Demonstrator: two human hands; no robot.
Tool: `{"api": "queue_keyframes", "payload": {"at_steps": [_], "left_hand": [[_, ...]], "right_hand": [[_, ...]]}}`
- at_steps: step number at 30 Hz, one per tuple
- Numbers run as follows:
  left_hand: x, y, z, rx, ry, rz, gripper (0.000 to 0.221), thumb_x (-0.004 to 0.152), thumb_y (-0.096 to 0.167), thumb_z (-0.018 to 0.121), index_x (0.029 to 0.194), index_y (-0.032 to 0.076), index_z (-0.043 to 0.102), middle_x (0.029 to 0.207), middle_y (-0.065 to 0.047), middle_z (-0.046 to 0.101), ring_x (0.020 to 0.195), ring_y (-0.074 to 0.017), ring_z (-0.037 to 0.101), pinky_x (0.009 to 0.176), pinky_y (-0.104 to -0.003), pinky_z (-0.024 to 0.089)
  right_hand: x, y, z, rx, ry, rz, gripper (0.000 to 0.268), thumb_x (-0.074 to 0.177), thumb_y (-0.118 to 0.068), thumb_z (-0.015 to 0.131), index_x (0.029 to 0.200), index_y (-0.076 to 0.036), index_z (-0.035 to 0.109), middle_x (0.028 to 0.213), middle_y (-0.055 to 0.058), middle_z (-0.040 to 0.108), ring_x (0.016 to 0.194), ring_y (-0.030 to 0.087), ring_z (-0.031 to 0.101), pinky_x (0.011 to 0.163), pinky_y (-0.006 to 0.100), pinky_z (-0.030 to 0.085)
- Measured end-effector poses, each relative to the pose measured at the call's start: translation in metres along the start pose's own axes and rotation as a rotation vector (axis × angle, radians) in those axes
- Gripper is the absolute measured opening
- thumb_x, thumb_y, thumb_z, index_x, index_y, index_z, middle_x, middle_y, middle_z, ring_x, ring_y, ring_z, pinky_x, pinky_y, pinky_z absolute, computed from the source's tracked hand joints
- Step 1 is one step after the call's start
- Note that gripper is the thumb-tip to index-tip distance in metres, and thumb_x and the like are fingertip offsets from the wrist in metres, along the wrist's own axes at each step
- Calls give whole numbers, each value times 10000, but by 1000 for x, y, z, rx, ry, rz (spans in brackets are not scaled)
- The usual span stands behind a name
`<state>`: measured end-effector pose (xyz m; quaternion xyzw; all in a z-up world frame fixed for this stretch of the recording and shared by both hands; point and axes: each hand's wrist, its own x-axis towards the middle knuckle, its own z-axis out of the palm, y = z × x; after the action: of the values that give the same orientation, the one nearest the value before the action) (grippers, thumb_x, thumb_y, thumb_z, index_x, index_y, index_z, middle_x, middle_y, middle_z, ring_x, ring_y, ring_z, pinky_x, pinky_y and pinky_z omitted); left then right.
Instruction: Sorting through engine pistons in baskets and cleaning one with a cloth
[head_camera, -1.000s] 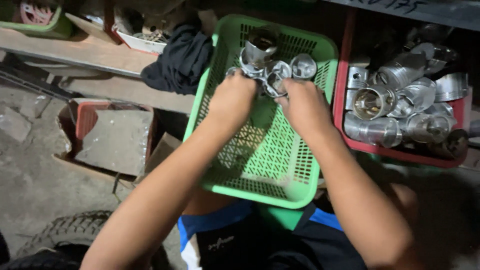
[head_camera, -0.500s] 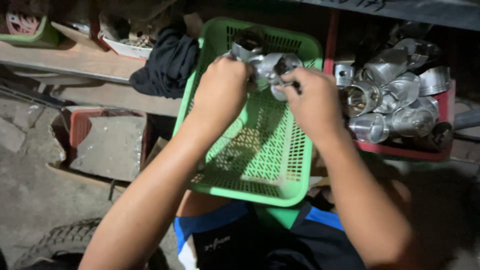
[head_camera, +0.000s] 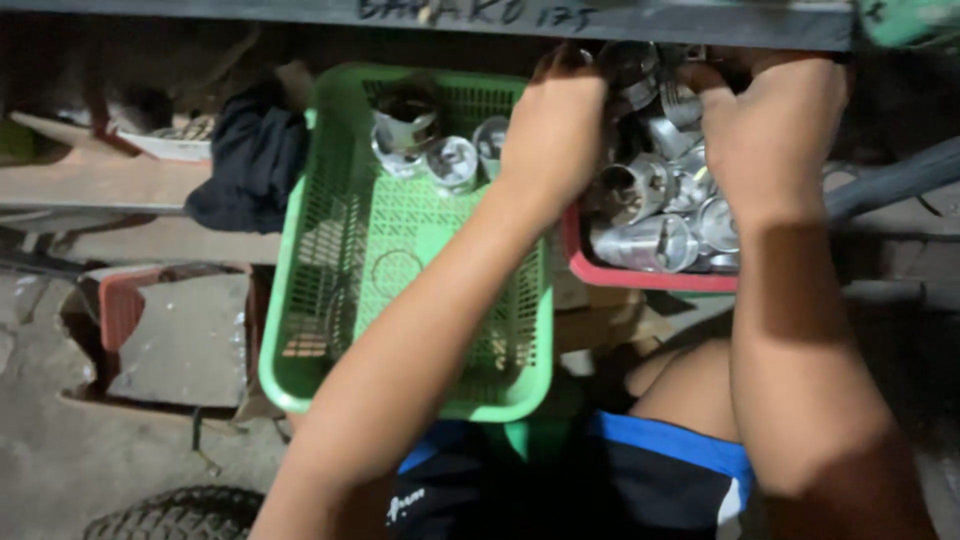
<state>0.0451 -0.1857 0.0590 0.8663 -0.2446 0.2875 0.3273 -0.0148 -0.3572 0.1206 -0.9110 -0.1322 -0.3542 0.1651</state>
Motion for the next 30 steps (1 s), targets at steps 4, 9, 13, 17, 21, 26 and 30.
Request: {"api": "queue_keyframes", "payload": {"at_steps": [4,9,13,17,21,26,30], "left_hand": [[-6,16,5,-29,-126,-75,151,783,66,576,822,-32,684,879,-282,707,698,-521,657,647,-596,520],[-16,24,4,-161,-174,40,221,843,166,672,1023,46,716,1011,-247,689,835,-459,645,739,-533,524],[-17,29,-11,-281,-167,18,178,773,90,673,925,16,730,955,-211,739,772,-449,671,712,-488,554],[-25,36,-16,-150,-164,-7,443,734,157,694,1146,-3,656,1079,-217,701,966,-429,649,849,-469,554],[-33,36,-19,-125,-223,17,636,695,163,754,1268,-7,537,1205,-239,640,1068,-432,623,923,-467,547],[-44,41,-33,-71,-306,21,723,668,247,755,1320,40,522,1382,-249,515,1224,-465,534,924,-519,550],[-51,53,-43,-7,-378,26,855,681,336,807,1409,64,449,1531,-265,373,1346,-488,454,943,-590,541]], "right_hand": [[-8,13,-8,-82,-43,161,233,977,-74,873,1133,77,790,999,196,805,653,360,700,622,423,544],[-38,30,-19,-79,-55,127,191,950,-3,931,1111,60,850,714,121,660,516,205,479,511,318,435],[-51,11,-37,1,-64,109,179,962,112,845,1137,127,814,838,165,688,592,214,490,560,321,423],[-59,-1,-36,-9,-162,50,247,870,112,736,1080,9,812,1218,200,669,1016,320,582,887,388,501],[-64,-18,-30,-133,-193,39,265,780,29,706,976,-114,815,1319,160,582,1143,374,481,1003,448,458],[-70,-16,-31,4,-231,64,292,717,81,683,953,-50,796,1389,198,555,1211,384,436,1057,432,413],[-78,-12,-36,132,-132,59,218,745,120,649,923,23,730,1370,211,582,1077,343,541,1272,517,248]]}}
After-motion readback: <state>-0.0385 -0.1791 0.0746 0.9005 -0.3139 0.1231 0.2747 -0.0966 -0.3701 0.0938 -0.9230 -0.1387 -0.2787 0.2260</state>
